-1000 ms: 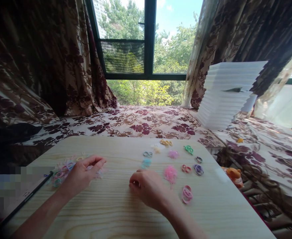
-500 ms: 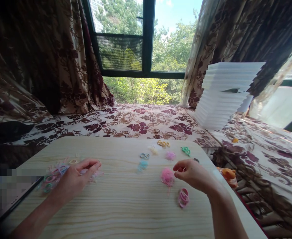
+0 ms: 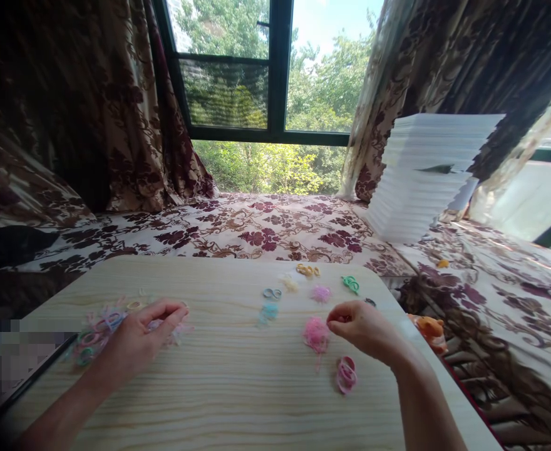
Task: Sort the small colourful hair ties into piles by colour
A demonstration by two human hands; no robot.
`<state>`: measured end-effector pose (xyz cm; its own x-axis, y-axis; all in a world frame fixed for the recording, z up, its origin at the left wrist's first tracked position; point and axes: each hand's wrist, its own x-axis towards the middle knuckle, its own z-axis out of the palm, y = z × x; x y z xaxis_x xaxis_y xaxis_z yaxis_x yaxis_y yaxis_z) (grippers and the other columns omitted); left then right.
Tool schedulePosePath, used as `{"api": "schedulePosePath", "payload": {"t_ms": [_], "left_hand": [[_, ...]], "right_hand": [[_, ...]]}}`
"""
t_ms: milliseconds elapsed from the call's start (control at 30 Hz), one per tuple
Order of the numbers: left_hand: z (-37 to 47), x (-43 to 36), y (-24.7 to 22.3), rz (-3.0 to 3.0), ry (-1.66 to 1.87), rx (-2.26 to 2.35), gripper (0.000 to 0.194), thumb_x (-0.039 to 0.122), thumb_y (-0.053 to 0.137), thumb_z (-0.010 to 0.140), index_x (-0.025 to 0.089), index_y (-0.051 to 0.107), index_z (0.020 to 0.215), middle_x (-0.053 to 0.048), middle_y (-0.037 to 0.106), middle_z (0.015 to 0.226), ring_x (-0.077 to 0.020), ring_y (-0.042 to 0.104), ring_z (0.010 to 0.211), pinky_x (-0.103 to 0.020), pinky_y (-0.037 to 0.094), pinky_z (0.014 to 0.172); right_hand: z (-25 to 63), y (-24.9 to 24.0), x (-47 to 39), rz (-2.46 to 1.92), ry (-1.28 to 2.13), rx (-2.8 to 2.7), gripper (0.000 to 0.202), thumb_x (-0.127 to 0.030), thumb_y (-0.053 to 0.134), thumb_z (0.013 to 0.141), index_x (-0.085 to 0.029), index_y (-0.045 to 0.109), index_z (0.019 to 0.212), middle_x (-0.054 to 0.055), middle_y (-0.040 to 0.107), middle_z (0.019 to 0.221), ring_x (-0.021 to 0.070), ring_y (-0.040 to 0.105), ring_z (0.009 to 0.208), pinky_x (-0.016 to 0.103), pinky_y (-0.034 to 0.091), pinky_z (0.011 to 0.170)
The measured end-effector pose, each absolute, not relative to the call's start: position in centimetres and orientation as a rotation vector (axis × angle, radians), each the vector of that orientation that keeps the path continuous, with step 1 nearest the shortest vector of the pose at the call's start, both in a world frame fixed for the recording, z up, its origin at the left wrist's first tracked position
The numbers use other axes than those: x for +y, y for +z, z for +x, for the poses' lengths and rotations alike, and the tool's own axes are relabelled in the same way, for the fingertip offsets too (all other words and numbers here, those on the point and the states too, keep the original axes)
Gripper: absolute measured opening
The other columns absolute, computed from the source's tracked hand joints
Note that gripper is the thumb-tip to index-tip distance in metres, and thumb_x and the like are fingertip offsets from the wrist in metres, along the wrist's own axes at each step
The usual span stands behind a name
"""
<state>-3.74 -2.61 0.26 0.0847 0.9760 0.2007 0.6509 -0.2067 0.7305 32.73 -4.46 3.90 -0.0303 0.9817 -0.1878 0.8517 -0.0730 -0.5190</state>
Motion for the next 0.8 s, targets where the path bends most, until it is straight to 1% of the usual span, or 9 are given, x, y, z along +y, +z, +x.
{"api": "schedulePosePath", "payload": {"t_ms": [67, 133, 200, 267, 367, 533, 633, 800], "left_hand": [[-3.8, -2.6, 0.2, 1.908, 0.934, 1.592, 0.029, 0.040, 0.045, 0.081, 0.019, 0.064, 0.078, -0.001, 0.066, 0.079, -0.0172, 0.058, 0.080, -0.023, 0.043, 0.072], [-3.8, -2.6, 0.1, 1.889, 0.932, 1.586, 0.030, 0.042, 0.045, 0.081, 0.018, 0.063, 0.078, -0.002, 0.065, 0.079, -0.0174, 0.058, 0.079, -0.024, 0.043, 0.071], [-3.8, -2.6, 0.1, 1.868, 0.927, 1.581, 0.031, 0.044, 0.045, 0.080, 0.018, 0.063, 0.078, -0.002, 0.064, 0.079, -0.0173, 0.057, 0.078, -0.024, 0.043, 0.069], [-3.8, -2.6, 0.2, 1.856, 0.919, 1.576, 0.032, 0.045, 0.045, 0.080, 0.018, 0.063, 0.078, -0.002, 0.064, 0.079, -0.0171, 0.057, 0.076, -0.023, 0.043, 0.067], [-3.7, -2.7, 0.2, 1.857, 0.909, 1.567, 0.032, 0.045, 0.046, 0.079, 0.018, 0.063, 0.077, -0.002, 0.064, 0.078, -0.0168, 0.056, 0.075, -0.023, 0.043, 0.065], [-3.6, -2.8, 0.2, 1.867, 0.900, 1.550, 0.032, 0.044, 0.045, 0.080, 0.018, 0.062, 0.077, -0.003, 0.064, 0.079, -0.0168, 0.056, 0.076, -0.023, 0.043, 0.065], [-3.7, -2.7, 0.1, 1.879, 0.899, 1.545, 0.032, 0.044, 0.045, 0.081, 0.018, 0.062, 0.078, -0.003, 0.064, 0.080, -0.0165, 0.056, 0.077, -0.023, 0.043, 0.067], [-3.7, -2.7, 0.1, 1.914, 0.925, 1.546, 0.030, 0.042, 0.046, 0.080, 0.018, 0.064, 0.077, -0.002, 0.065, 0.078, -0.0163, 0.057, 0.078, -0.023, 0.044, 0.069]], "right_hand": [[32.8, 4.0, -4.2, -2.014, 0.661, -1.891, 0.026, -0.037, 0.051, 0.074, -0.019, 0.070, 0.068, 0.000, 0.063, 0.057, 0.0146, 0.055, 0.055, 0.023, 0.036, 0.049], [32.6, 3.8, -3.8, -2.122, 0.428, -1.779, 0.027, -0.038, 0.049, 0.077, -0.021, 0.070, 0.075, 0.000, 0.066, 0.061, 0.0151, 0.057, 0.058, 0.023, 0.036, 0.050], [32.2, 3.3, -3.2, -2.254, 0.178, -1.674, 0.025, -0.037, 0.049, 0.078, -0.023, 0.070, 0.081, 0.000, 0.069, 0.069, 0.0166, 0.061, 0.066, 0.023, 0.036, 0.052], [31.6, 2.7, -2.7, -2.330, 0.029, -1.633, 0.023, -0.034, 0.049, 0.079, -0.025, 0.070, 0.084, 0.001, 0.071, 0.077, 0.0190, 0.062, 0.074, 0.024, 0.035, 0.054], [30.8, 1.9, -2.2, -2.367, -0.058, -1.640, 0.023, -0.032, 0.047, 0.081, -0.024, 0.069, 0.084, 0.003, 0.070, 0.083, 0.0212, 0.062, 0.079, 0.025, 0.033, 0.054], [30.4, 1.2, -1.8, -2.397, -0.152, -1.676, 0.024, -0.030, 0.045, 0.083, -0.024, 0.069, 0.084, 0.005, 0.070, 0.087, 0.0202, 0.062, 0.078, 0.025, 0.031, 0.053], [30.6, 1.0, -1.7, -2.408, -0.143, -1.708, 0.024, -0.029, 0.047, 0.082, -0.024, 0.070, 0.086, 0.004, 0.070, 0.090, 0.0202, 0.063, 0.078, 0.025, 0.032, 0.054], [31.5, 1.7, -2.2, -2.448, -0.099, -1.661, 0.026, -0.030, 0.050, 0.079, -0.024, 0.069, 0.096, 0.004, 0.071, 0.088, 0.0219, 0.064, 0.080, 0.026, 0.037, 0.055]]}}
